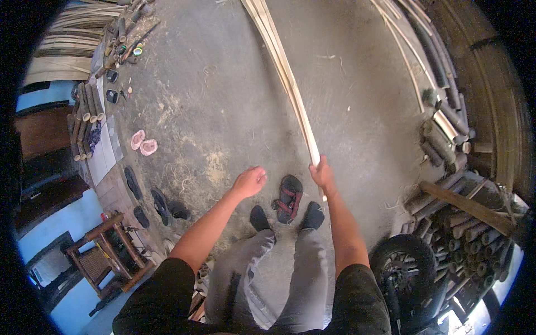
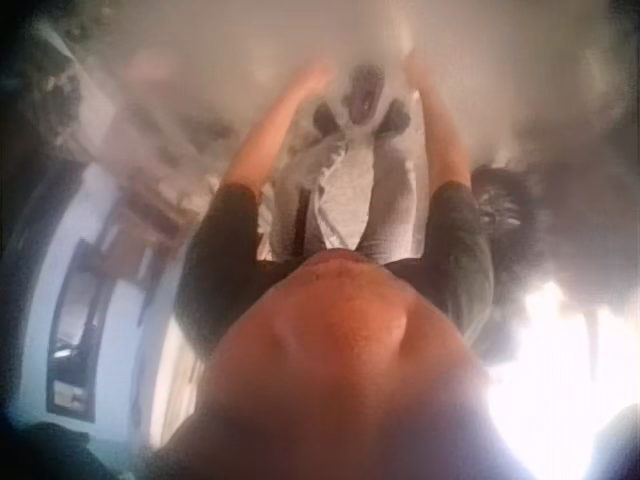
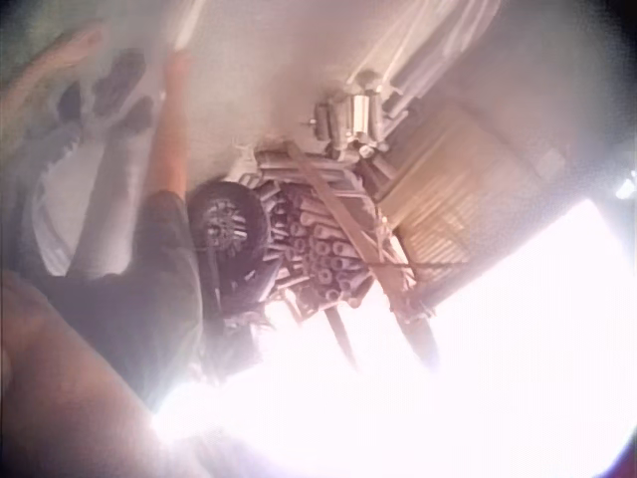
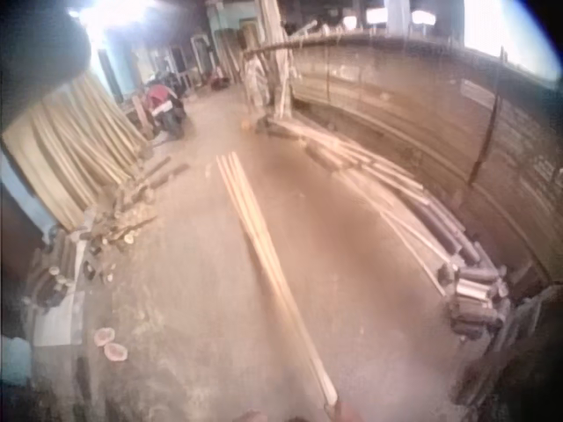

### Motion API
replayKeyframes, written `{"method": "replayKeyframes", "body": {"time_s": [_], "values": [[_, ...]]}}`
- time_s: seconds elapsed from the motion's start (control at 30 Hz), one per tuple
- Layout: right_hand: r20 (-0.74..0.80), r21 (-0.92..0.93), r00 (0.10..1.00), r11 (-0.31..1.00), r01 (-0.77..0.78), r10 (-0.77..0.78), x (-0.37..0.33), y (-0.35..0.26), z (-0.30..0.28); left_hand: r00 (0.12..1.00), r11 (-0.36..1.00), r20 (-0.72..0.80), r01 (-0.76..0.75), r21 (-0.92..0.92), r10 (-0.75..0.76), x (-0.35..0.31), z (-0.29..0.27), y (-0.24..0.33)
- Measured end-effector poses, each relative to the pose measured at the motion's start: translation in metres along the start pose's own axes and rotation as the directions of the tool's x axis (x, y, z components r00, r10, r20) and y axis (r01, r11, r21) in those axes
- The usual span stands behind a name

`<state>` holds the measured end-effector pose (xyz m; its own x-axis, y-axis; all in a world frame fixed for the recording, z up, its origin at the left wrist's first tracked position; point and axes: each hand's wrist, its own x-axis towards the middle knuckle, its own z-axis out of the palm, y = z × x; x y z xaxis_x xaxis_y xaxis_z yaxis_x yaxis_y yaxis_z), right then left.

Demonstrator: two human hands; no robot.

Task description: The person arranges thin bamboo strips on the floor, aligning them side by side. Then the person stands and ties the aligned strips to a bamboo rack using string.

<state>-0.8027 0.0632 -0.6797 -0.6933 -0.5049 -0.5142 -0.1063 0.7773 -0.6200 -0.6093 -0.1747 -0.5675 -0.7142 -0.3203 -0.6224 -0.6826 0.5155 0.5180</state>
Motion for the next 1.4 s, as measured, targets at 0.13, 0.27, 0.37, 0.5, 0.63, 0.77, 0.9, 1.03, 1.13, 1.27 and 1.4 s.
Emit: {"method": "replayKeyframes", "body": {"time_s": [0.13,0.27,0.37,0.5,0.63,0.77,0.9,1.03,1.13,1.27,1.4], "values": [[-0.275,-0.164,0.938,0.972,0.169,-0.21,0.025,0.026,0.011,0.993,0.989,0.103,-0.066,0.13,0.052,0.027,0.058,-0.001],[-0.429,-0.233,0.835,0.935,0.267,-0.345,0.04,0.051,0.01,0.928,0.883,0.305,-0.319,0.345,0.216,0.047,0.12,-0.01],[-0.337,-0.196,0.89,0.948,0.251,-0.306,0.047,0.072,0.014,0.835,0.753,0.454,-0.508,0.418,0.311,0.056,0.147,-0.012],[-0.175,-0.162,0.971,0.977,0.136,-0.164,0.061,0.07,0.026,0.797,0.658,0.374,-0.603,0.451,0.474,0.076,0.191,-0.058],[-0.082,-0.232,0.957,0.939,0.254,-0.279,0.096,0.088,0.03,0.774,0.713,0.381,-0.624,0.32,0.506,0.104,0.177,-0.087],[0.167,-0.259,0.906,0.869,0.422,-0.39,0.129,0.084,-0.01,0.888,0.789,0.232,-0.459,0.408,0.397,0.11,0.097,-0.104],[-0.058,-0.537,0.928,0.795,0.282,-0.368,0.148,0.092,-0.04,0.996,0.895,-0.059,-0.029,0.446,0.061,0.129,0.038,-0.176],[-0.431,-0.228,0.774,0.886,0.404,-0.464,0.086,-0.023,-0.035,0.933,0.843,-0.175,0.36,0.4,-0.315,0.083,-0.007,-0.326],[-0.452,-0.012,0.784,0.882,0.471,-0.425,0.035,-0.042,-0.021,0.832,0.738,-0.143,0.544,0.399,-0.536,0.057,-0.006,-0.322],[-0.335,0.211,0.843,0.838,0.502,-0.421,0.029,-0.032,0.059,0.718,0.649,-0.046,0.652,0.392,-0.694,-0.006,0.01,-0.395],[0.003,0.554,0.968,0.806,0.208,-0.252,0.007,-0.024,0.101,0.662,0.639,-0.242,0.749,0.176,-0.709,-0.014,0.011,-0.398]]}}
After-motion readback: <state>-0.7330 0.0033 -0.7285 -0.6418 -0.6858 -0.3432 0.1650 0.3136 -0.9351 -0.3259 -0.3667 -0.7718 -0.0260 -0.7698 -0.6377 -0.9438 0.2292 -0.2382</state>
